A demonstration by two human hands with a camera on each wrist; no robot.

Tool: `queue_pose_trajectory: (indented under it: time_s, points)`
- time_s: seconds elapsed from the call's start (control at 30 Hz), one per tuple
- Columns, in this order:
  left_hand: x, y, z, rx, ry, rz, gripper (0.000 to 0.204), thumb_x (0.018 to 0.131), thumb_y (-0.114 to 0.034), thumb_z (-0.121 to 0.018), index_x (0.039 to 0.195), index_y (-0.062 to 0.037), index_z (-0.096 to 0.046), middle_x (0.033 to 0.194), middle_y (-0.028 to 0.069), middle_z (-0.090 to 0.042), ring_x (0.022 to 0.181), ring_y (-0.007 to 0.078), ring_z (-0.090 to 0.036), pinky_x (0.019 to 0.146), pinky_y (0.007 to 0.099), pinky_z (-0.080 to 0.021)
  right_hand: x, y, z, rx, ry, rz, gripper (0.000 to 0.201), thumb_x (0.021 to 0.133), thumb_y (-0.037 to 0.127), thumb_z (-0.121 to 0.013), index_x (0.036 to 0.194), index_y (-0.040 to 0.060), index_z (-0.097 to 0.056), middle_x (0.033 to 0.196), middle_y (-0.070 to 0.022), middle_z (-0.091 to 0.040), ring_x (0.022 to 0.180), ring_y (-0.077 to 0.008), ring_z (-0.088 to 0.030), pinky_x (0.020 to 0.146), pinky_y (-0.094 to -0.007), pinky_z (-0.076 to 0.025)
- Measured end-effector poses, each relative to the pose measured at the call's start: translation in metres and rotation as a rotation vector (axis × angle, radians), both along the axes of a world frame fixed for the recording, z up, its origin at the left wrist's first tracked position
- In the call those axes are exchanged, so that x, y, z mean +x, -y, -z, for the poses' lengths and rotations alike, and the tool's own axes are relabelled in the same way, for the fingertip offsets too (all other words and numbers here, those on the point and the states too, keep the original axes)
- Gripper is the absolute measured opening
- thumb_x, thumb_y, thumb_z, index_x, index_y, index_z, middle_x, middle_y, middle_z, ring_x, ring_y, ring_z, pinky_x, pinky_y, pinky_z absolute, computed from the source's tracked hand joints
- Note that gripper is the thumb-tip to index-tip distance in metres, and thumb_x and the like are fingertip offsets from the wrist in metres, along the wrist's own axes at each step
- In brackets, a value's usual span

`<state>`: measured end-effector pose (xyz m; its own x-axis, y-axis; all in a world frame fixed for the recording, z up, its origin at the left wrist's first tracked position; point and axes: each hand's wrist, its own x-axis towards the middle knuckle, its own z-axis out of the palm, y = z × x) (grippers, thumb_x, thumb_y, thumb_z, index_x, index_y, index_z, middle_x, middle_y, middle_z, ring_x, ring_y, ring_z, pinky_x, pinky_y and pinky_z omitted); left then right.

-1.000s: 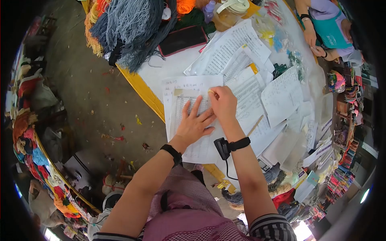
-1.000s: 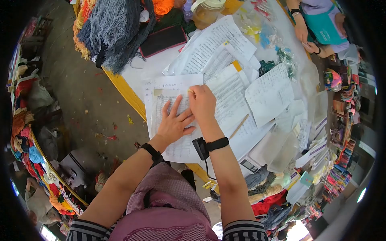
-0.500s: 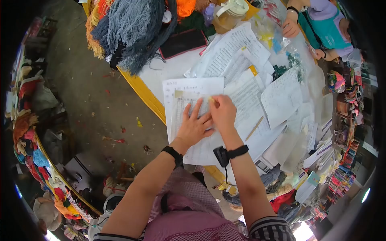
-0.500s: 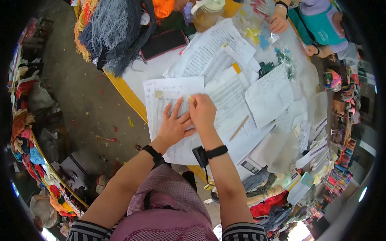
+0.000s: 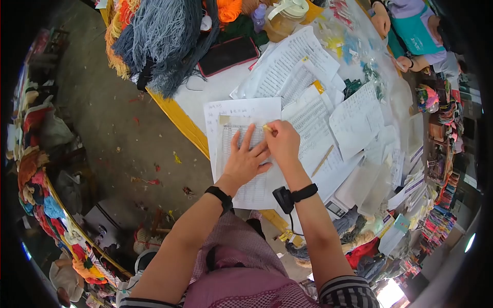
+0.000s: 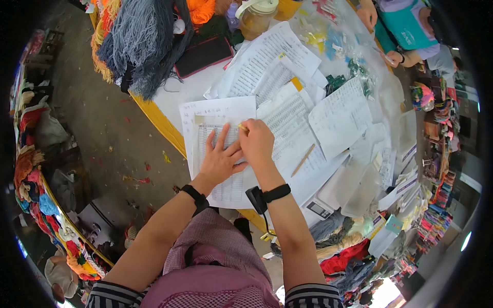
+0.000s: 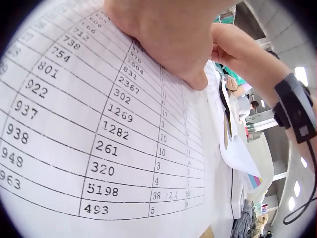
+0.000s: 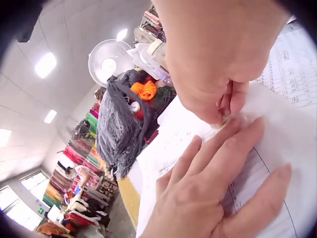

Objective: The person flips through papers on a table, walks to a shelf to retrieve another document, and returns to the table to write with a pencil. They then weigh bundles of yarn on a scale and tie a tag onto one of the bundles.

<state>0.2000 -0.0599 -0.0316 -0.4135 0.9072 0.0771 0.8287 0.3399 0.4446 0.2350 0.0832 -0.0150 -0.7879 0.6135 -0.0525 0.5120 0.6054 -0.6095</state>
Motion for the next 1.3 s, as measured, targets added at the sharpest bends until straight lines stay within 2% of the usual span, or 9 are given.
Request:
queue_pose_trajectory:
  time_s: [0.33, 0.47, 0.53, 0.7, 0.93, 1.0, 1.1, 1.23, 1.3]
  points:
    - [0.000, 0.001, -0.005, -0.052, -0.022, 0.013, 0.046, 0.082, -0.050, -0.059, 0.122, -0.0267, -0.057, 0.141, -0.0067, -0.041, 0.140, 0.0349, -0.021, 0.105, 0.0627, -0.018, -0.009, -0.014, -0.001, -0.010, 0.013, -0.005, 0.009, 0.078, 0.015, -0.067, 0.082, 0.0072, -0.064, 0.076, -0.0093, -0.062, 0.072, -0.0291, -0.061, 0.064, -0.0399, -0.048]
    - [-0.004, 0.000, -0.011, -0.051, -0.009, 0.019, 0.052, 0.082, -0.049, -0.059, 0.130, -0.0289, -0.050, 0.146, -0.0068, -0.035, 0.141, 0.0342, -0.018, 0.106, 0.0616, -0.018, -0.078, -0.071, -0.013, -0.004, -0.326, 0.155, 0.011, 0.078, 0.013, -0.069, 0.082, 0.0048, -0.064, 0.076, -0.0109, -0.064, 0.070, -0.0286, -0.061, 0.064, -0.0379, -0.048]
    - [-0.004, -0.004, -0.013, -0.088, -0.001, 0.048, 0.054, 0.083, -0.048, -0.059, 0.133, -0.0298, -0.047, 0.147, -0.0068, -0.034, 0.141, 0.0339, -0.017, 0.107, 0.0610, -0.018, -0.104, -0.099, -0.011, 0.047, -0.332, 0.168, 0.017, 0.080, 0.012, -0.069, 0.094, 0.0031, -0.066, 0.081, -0.0094, -0.068, 0.068, -0.0201, -0.064, 0.064, -0.0317, -0.050]
    - [-0.004, -0.002, -0.017, -0.041, 0.077, 0.003, 0.061, 0.082, -0.042, -0.063, 0.137, -0.0269, -0.043, 0.148, -0.0065, -0.033, 0.141, 0.0323, -0.016, 0.109, 0.0569, -0.015, -0.122, -0.122, -0.034, 0.047, -0.418, 0.198, 0.032, 0.080, 0.010, -0.068, 0.111, 0.0044, -0.062, 0.094, -0.0114, -0.068, 0.080, -0.0206, -0.066, 0.073, -0.0307, -0.051]
    - [-0.019, 0.020, -0.027, -0.026, 0.112, 0.031, 0.068, 0.075, -0.018, -0.072, 0.136, -0.0126, -0.043, 0.143, 0.0075, -0.037, 0.137, 0.0342, -0.024, 0.110, 0.0512, -0.020, 0.037, -0.036, -0.052, -0.125, -0.137, -0.035, 0.028, 0.080, 0.007, -0.064, 0.108, 0.0024, -0.062, 0.105, -0.0153, -0.063, 0.096, -0.0313, -0.061, 0.081, -0.0357, -0.049]
    - [-0.015, 0.036, -0.027, 0.118, 0.279, -0.349, 0.075, 0.069, -0.008, -0.075, 0.135, -0.0054, -0.041, 0.133, 0.0158, -0.042, 0.127, 0.0356, -0.034, 0.106, 0.0495, -0.026, 0.096, -0.008, -0.046, -0.218, -0.066, 0.030, 0.028, 0.080, 0.006, -0.064, 0.107, 0.0025, -0.061, 0.104, -0.0156, -0.063, 0.094, -0.0310, -0.061, 0.080, -0.0364, -0.049]
    - [-0.008, 0.041, -0.033, 0.036, 0.231, -0.616, 0.079, 0.065, -0.004, -0.077, 0.134, -0.0010, -0.039, 0.124, 0.0185, -0.043, 0.117, 0.0371, -0.041, 0.100, 0.0461, -0.035, 0.160, 0.026, -0.049, -0.330, 0.051, 0.160, 0.028, 0.080, 0.006, -0.064, 0.107, 0.0030, -0.061, 0.103, -0.0151, -0.063, 0.093, -0.0311, -0.061, 0.081, -0.0372, -0.049]
    - [-0.012, 0.034, -0.032, 0.118, 0.459, -0.752, 0.079, 0.067, -0.008, -0.078, 0.134, -0.0018, -0.037, 0.111, 0.0164, -0.050, 0.108, 0.0336, -0.049, 0.092, 0.0414, -0.041, 0.210, 0.043, -0.047, -0.408, 0.082, 0.229, 0.027, 0.080, 0.008, -0.064, 0.106, 0.0038, -0.061, 0.103, -0.0146, -0.063, 0.092, -0.0309, -0.061, 0.080, -0.0373, -0.049]
    - [-0.022, 0.035, -0.038, -0.124, 0.599, -0.821, 0.061, 0.073, -0.008, -0.073, 0.127, -0.0014, -0.045, 0.092, 0.0114, -0.056, 0.091, 0.0275, -0.056, 0.080, 0.0367, -0.046, 0.220, 0.044, -0.048, -0.396, 0.045, 0.200, 0.027, 0.080, 0.010, -0.064, 0.107, 0.0038, -0.061, 0.102, -0.0149, -0.063, 0.091, -0.0310, -0.061, 0.079, -0.0374, -0.050]
